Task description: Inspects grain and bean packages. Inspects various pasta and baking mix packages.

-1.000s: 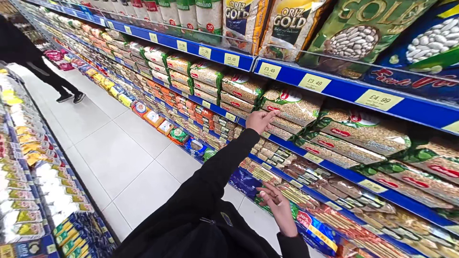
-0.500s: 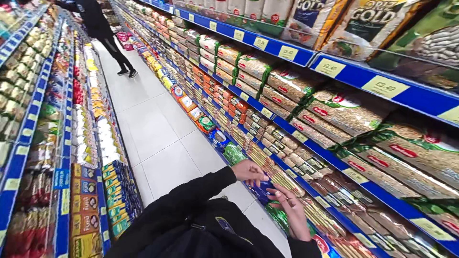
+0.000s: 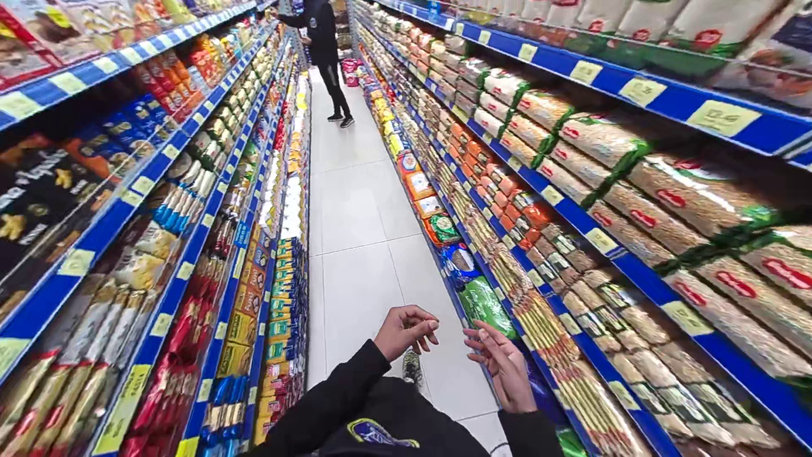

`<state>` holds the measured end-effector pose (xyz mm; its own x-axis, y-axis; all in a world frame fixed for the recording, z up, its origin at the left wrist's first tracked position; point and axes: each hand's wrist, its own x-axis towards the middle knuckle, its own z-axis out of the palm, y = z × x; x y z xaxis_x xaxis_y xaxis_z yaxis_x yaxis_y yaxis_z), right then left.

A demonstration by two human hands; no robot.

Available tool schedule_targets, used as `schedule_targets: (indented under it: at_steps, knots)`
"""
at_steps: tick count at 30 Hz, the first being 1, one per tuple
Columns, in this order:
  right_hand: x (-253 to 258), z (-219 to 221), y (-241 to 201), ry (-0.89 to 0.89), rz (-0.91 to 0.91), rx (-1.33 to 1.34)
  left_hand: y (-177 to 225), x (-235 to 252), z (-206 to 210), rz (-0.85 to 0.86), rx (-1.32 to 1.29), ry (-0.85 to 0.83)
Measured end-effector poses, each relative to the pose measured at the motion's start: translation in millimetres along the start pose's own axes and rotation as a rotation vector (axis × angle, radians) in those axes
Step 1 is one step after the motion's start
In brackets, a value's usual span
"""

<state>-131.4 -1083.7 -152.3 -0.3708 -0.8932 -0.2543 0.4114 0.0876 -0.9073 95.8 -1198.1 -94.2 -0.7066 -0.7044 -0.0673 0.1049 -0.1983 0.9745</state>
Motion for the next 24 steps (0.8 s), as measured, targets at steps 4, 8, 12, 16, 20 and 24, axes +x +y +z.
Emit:
schedule_targets:
  at_steps: [4,8,12,16,20,24]
  knots:
    - [21.5,27.7,-2.2,-0.109,0.020,-0.038,10.7,-12.0,-14.7,0.041,-0.023,0.092]
    - [45.9,46.6,-6.0,-0.162,0.000,-0.059,19.9,-0.8,-29.2,0.054,-0.017,0.117]
    - [76.2,71.6,-5.2,-0.181,0.023,-0.076,22.5,19.6,-51.4,0.041,-0.045,0.143]
    - [127.0,104.1,0.5,-0.288,0.032,-0.156,32.7,44.3,-94.6,0.075,-0.063,0.188]
    - [193.9,169.2,1.3,-0.413,0.021,-0.229,48.4,66.6,-161.8,0.154,-0.083,0.323]
    - [249.8,257.0,0.7,-0.596,0.029,-0.319,72.6,63.1,-225.5,0.222,-0.094,0.499]
